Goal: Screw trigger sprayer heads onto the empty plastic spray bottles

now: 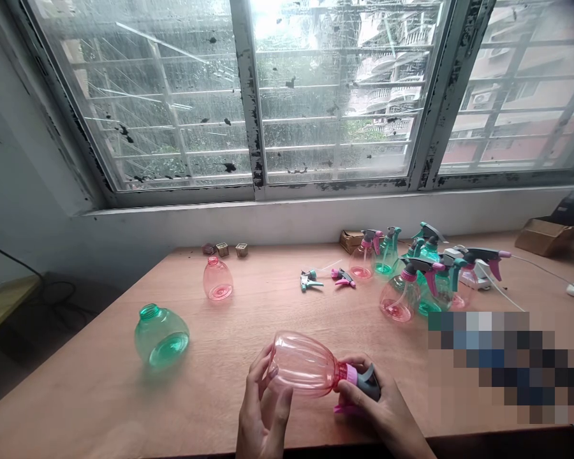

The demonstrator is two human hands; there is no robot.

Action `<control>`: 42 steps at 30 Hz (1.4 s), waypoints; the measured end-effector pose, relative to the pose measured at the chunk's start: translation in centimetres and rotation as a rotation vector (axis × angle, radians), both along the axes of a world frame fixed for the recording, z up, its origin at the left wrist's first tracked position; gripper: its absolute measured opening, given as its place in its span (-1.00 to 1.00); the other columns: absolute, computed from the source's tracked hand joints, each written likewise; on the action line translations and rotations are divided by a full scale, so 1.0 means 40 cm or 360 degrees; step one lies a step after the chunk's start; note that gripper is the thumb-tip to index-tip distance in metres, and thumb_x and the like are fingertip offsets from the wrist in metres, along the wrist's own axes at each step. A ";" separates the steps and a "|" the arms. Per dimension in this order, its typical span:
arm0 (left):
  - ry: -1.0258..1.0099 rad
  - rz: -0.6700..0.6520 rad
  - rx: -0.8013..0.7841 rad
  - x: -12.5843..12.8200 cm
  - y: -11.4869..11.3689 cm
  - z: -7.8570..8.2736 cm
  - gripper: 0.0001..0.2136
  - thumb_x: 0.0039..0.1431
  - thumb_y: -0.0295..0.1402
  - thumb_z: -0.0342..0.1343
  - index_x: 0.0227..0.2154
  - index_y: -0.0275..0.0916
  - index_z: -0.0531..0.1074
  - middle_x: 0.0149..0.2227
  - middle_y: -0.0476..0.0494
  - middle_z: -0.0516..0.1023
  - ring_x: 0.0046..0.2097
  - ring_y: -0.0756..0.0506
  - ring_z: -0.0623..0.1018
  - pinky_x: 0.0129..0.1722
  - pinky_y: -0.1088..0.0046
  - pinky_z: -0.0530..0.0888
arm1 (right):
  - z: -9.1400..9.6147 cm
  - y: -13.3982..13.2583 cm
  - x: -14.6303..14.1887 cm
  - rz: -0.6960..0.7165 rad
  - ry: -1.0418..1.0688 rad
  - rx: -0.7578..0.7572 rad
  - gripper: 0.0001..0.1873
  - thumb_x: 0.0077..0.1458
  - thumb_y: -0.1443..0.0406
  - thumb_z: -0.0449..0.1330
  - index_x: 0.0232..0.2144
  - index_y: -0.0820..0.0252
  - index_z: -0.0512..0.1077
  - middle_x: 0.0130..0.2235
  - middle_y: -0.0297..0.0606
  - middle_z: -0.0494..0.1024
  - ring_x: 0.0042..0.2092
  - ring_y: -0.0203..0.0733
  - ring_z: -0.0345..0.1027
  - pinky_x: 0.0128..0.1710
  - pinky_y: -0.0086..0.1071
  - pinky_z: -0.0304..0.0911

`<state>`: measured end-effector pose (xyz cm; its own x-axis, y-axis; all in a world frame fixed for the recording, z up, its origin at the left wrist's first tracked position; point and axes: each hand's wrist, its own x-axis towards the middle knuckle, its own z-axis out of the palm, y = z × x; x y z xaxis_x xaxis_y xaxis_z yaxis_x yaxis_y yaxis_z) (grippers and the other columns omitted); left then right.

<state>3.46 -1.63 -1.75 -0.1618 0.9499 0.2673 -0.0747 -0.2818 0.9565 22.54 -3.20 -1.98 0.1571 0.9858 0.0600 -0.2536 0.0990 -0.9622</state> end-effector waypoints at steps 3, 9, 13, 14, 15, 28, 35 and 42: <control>0.0041 -0.0045 -0.0024 -0.005 0.001 -0.006 -0.49 0.26 -0.03 0.21 0.18 -0.16 0.41 0.28 -0.33 0.45 0.28 -0.32 0.47 0.32 0.17 0.36 | 0.000 0.000 0.002 -0.0001 0.0012 -0.0012 -0.50 -0.04 -0.02 0.49 -0.23 0.21 0.53 -0.49 -0.31 0.59 -0.47 -0.16 0.49 -0.42 -0.31 0.52; 0.0119 -0.0052 0.0000 -0.012 0.009 -0.016 -0.53 0.30 -0.06 0.18 0.21 -0.09 0.44 0.28 -0.26 0.46 0.28 -0.32 0.47 0.36 0.14 0.30 | -0.002 0.001 0.002 -0.0021 0.0100 -0.0007 -0.53 -0.03 0.03 0.51 -0.21 0.21 0.53 -0.45 -0.30 0.62 -0.45 -0.16 0.49 -0.39 -0.27 0.55; 0.0108 -0.0016 0.0037 -0.012 0.015 -0.025 -0.57 0.28 -0.08 0.21 0.16 -0.04 0.48 0.27 -0.19 0.48 0.25 -0.30 0.49 0.32 0.16 0.36 | -0.004 0.002 0.004 -0.0040 0.0141 -0.0024 -0.52 -0.04 0.03 0.52 -0.21 0.21 0.53 -0.46 -0.32 0.60 -0.46 -0.16 0.50 -0.38 -0.25 0.56; 0.0107 -0.0007 0.0045 -0.011 0.016 -0.026 -0.58 0.27 -0.08 0.22 0.15 -0.03 0.50 0.27 -0.18 0.48 0.25 -0.30 0.49 0.32 0.16 0.37 | -0.004 0.002 0.004 -0.0046 0.0155 -0.0033 -0.52 -0.04 0.03 0.52 -0.21 0.21 0.53 -0.46 -0.33 0.60 -0.46 -0.17 0.50 -0.39 -0.26 0.56; 0.0107 0.0004 0.0050 -0.011 0.016 -0.026 -0.59 0.27 -0.07 0.23 0.14 -0.02 0.51 0.27 -0.17 0.48 0.25 -0.30 0.49 0.30 0.17 0.38 | -0.004 0.002 0.005 -0.0052 0.0168 -0.0039 -0.51 -0.05 0.03 0.53 -0.21 0.21 0.53 -0.46 -0.33 0.60 -0.46 -0.17 0.50 -0.39 -0.27 0.56; 0.0080 0.0026 0.0105 -0.012 0.004 -0.021 -0.46 0.21 -0.07 0.28 0.21 -0.04 0.36 0.26 -0.20 0.45 0.29 -0.31 0.42 0.31 0.13 0.33 | 0.001 0.000 0.002 -0.0027 0.0113 0.0004 -0.51 -0.13 0.07 0.57 -0.22 0.20 0.56 -0.35 -0.32 0.61 -0.45 -0.19 0.52 -0.40 -0.28 0.59; 0.0246 0.0117 0.0314 -0.021 0.026 -0.038 -0.53 0.15 -0.13 0.36 0.12 0.02 0.47 0.23 -0.12 0.40 0.27 -0.32 0.43 0.36 0.05 0.25 | 0.005 -0.004 0.005 0.0037 0.0085 -0.0014 -0.52 -0.12 0.09 0.57 -0.22 0.20 0.57 -0.36 -0.31 0.62 -0.43 -0.16 0.55 -0.39 -0.29 0.58; 0.0347 0.0128 0.0428 -0.025 0.032 -0.041 -0.60 0.19 -0.17 0.34 0.10 0.06 0.51 0.29 -0.11 0.40 0.27 -0.31 0.46 0.34 0.04 0.31 | 0.010 -0.002 0.006 0.0024 0.0146 0.0005 -0.53 -0.04 0.06 0.53 -0.21 0.24 0.55 -0.43 -0.31 0.60 -0.44 -0.19 0.47 -0.38 -0.25 0.58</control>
